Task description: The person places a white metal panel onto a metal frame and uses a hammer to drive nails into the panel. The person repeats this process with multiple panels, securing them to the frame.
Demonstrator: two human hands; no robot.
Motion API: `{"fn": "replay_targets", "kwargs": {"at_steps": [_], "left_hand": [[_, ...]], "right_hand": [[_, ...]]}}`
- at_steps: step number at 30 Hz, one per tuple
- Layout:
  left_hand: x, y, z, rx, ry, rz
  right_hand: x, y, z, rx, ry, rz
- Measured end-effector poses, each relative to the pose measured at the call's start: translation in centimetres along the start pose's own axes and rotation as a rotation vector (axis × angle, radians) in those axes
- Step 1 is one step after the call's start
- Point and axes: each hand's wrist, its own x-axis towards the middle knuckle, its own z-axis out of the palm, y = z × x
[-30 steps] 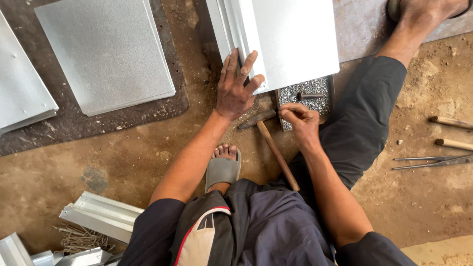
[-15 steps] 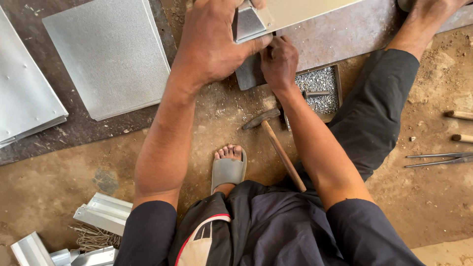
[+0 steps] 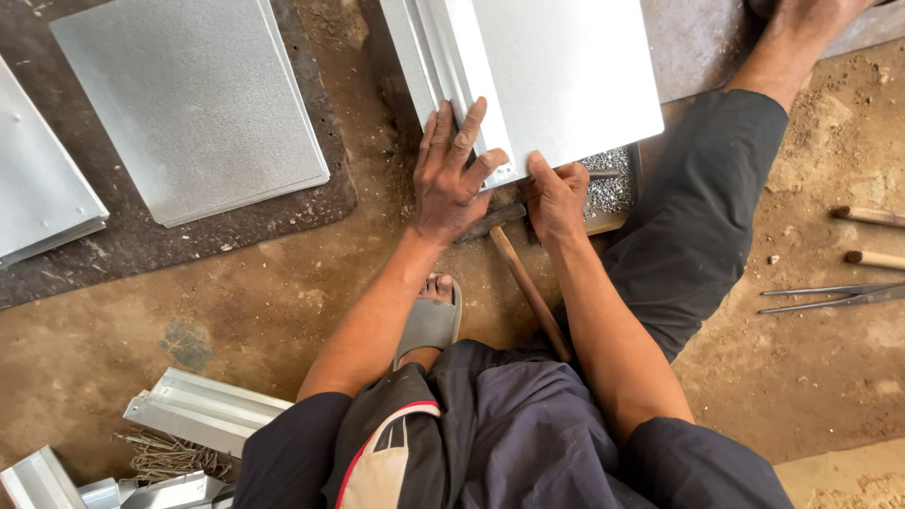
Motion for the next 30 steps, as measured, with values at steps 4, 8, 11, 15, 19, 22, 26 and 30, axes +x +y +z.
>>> {"fn": "replay_targets", "kwargs": {"at_steps": [4,8,11,15,19,22,26,30], "left_hand": [[-0.4,0.0,0.2,0.011,-0.013,-0.012],[-0.5,-0.1,0.2,0.033,-0.005,0.007],[-0.2,0.0,0.1,0.022,-0.011,-0.01],[-0.2,0.3,-0.8,0.0,-0.04,0.02],[0.7,-0.8,-0.7,-0.07,0.099,0.128],[3.6,-3.3,0.4,-0.071,0.226,-0.191],[9.7,-8.3,1.5,-0.189,0.188,-0.554],[10.8,-9.7,0.9,-0.579,0.061,-0.677]], "right_hand": [[0.1,0.2,-1.0,-0.025,0.02,-0.005],[-0.1,0.2,-1.2,-0.094,0.021,0.023],[0.0,0.3,-0.9,-0.111,0.09,0.03],[0.4,0.5,-0.4,-0.078,0.107,0.029],[0.5,1.1,-1.1,-0.046,0.14,0.013],[0.7,1.8,-2.0,0.026,0.109,-0.012],[1.6,2.1,-2.1,-0.011,-0.009,-0.03],[0.8,1.0,-2.2,-0.078,0.06,-0.037]]}}
